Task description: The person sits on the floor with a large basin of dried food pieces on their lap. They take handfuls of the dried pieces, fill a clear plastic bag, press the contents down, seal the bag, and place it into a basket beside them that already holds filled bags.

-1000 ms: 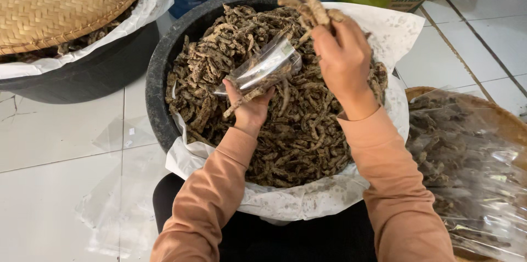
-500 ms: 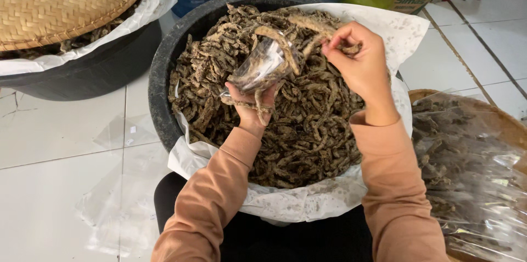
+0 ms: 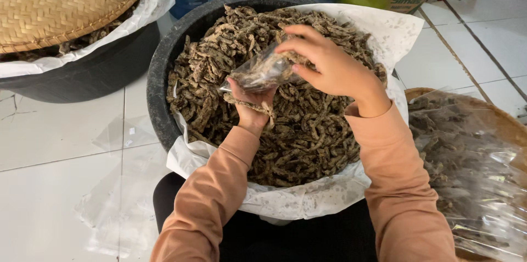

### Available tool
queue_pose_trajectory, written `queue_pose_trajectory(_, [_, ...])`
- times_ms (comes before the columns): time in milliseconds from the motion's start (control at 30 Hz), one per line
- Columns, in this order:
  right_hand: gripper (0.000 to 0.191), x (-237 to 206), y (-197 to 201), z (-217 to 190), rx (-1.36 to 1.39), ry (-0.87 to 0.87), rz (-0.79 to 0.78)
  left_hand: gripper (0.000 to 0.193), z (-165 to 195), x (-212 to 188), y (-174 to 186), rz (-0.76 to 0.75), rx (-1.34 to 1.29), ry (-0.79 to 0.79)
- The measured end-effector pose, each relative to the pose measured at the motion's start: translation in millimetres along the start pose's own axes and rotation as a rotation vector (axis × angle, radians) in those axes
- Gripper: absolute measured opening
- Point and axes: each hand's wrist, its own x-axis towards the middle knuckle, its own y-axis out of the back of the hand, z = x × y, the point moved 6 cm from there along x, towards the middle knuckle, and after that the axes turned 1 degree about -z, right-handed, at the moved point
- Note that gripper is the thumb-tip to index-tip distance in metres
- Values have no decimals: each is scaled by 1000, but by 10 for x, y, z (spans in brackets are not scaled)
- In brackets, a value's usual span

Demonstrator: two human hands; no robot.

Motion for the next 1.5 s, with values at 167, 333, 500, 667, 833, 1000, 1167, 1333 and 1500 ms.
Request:
queue_pose_trajectory(167, [26, -190, -166, 498, 202, -739, 185, 97, -55, -4, 23, -41, -13, -32])
queue_pose_trajectory(333, [41, -113, -324, 432, 161, -322, -11, 99, -38, 28, 108, -6, -36, -43])
queue_pose_trajectory(500, [44, -283, -119, 662, 329, -451, 318, 98, -3, 73, 128, 4, -41, -99])
queue_pose_trajectory(667, [45, -354, -181, 694, 373, -618, 310, 99, -9, 91, 125, -34, -27, -98])
queue_pose_trajectory(833, [20, -506, 153, 351, 211, -520, 363, 100, 90, 99, 109, -8, -54, -160])
queue_pose_trajectory(1000, [10, -441, -16, -114, -314, -215, 211, 111, -14, 44, 2, -26, -25, -58])
queue_pose_trajectory(1167, [15, -322, -295, -263, -97, 28, 14, 119, 58, 52, 46, 110, 16, 125])
queue_pose_trajectory(1333, [29, -510, -380, -452, -484, 90, 116, 77, 275, 137, 43, 79, 47, 45])
queue_pose_trajectory(1500, [26, -792, -508, -370, -434, -108, 315, 60, 288, 113, 55, 25, -121, -22])
